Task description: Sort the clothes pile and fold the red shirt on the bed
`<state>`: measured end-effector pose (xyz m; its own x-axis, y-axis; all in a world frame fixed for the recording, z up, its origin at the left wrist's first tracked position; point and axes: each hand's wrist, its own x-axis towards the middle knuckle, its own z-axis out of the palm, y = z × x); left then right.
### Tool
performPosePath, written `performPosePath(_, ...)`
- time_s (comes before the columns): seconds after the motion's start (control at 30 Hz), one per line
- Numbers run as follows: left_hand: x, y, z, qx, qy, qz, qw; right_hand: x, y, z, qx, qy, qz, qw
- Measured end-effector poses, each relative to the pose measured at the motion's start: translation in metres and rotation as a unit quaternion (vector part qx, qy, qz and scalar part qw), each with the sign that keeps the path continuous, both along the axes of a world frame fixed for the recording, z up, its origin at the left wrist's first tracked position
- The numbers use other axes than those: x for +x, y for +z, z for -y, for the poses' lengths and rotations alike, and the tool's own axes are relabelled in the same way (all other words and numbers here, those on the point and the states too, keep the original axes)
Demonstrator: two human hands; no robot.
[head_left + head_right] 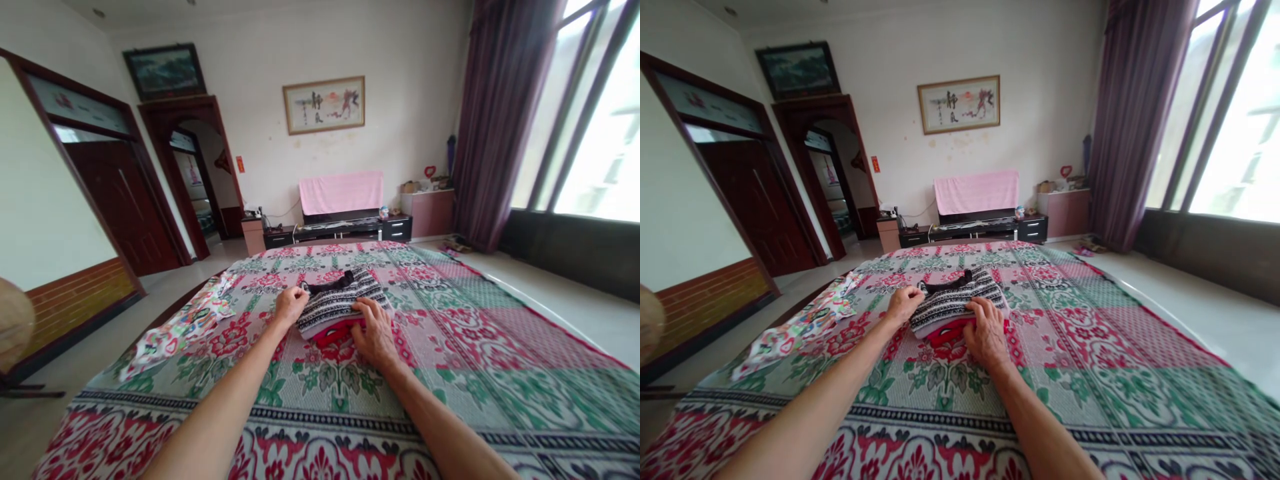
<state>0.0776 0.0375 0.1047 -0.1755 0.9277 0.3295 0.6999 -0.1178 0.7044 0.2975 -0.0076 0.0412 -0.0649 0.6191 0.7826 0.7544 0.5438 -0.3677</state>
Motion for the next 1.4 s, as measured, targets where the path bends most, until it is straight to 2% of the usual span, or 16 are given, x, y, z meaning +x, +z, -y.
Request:
performPosePath(0.13,0.005,0.008,0.016,0.038,-0.036,0.036,0.998,0.001,0.004,0.002,0.012,-0.006,-0.005,1.000)
performPosePath(0.23,0.001,0.014,0.033,0.021,-0.119,0.119,0.986,0.002,0.007,0.002,0.020,-0.018,-0.014,1.000)
performPosePath(0.3,-0.001,0.017,0.048,-0.005,-0.184,0.139,0.973,0.005,0.009,-0.001,0.033,-0.033,-0.036,0.998)
performPosePath(0.37,-0.002,0.020,0.063,-0.030,-0.235,0.113,0.965,0.008,0.011,-0.004,0.055,-0.050,-0.069,0.995)
performPosePath(0.5,0.004,0.014,0.088,-0.061,-0.273,-0.022,0.960,0.018,0.016,-0.012,0.080,-0.052,-0.101,0.990)
performPosePath(0.63,0.014,-0.007,0.099,-0.036,-0.317,-0.143,0.937,0.028,0.023,-0.019,0.041,-0.047,-0.097,0.993)
performPosePath(0.73,0.017,-0.022,0.101,-0.033,-0.353,-0.189,0.916,0.030,0.029,-0.020,0.002,-0.044,-0.085,0.995)
performPosePath(0.8,0.016,-0.025,0.103,-0.036,-0.371,-0.206,0.905,0.030,0.033,-0.019,-0.021,-0.041,-0.068,0.997)
performPosePath(1.07,0.009,-0.007,0.113,-0.101,-0.455,-0.211,0.859,0.027,0.044,-0.012,-0.094,-0.048,-0.002,0.994)
performPosePath(1.17,0.007,-0.005,0.114,-0.112,-0.462,-0.214,0.854,0.025,0.048,-0.009,-0.076,-0.047,0.014,0.996)
performPosePath(1.27,0.007,-0.006,0.114,-0.110,-0.459,-0.227,0.852,0.016,0.056,-0.001,-0.047,-0.005,0.022,0.999)
performPosePath(1.4,0.015,-0.007,0.119,-0.093,-0.439,-0.282,0.848,-0.004,0.060,0.011,-0.044,0.023,0.042,0.998)
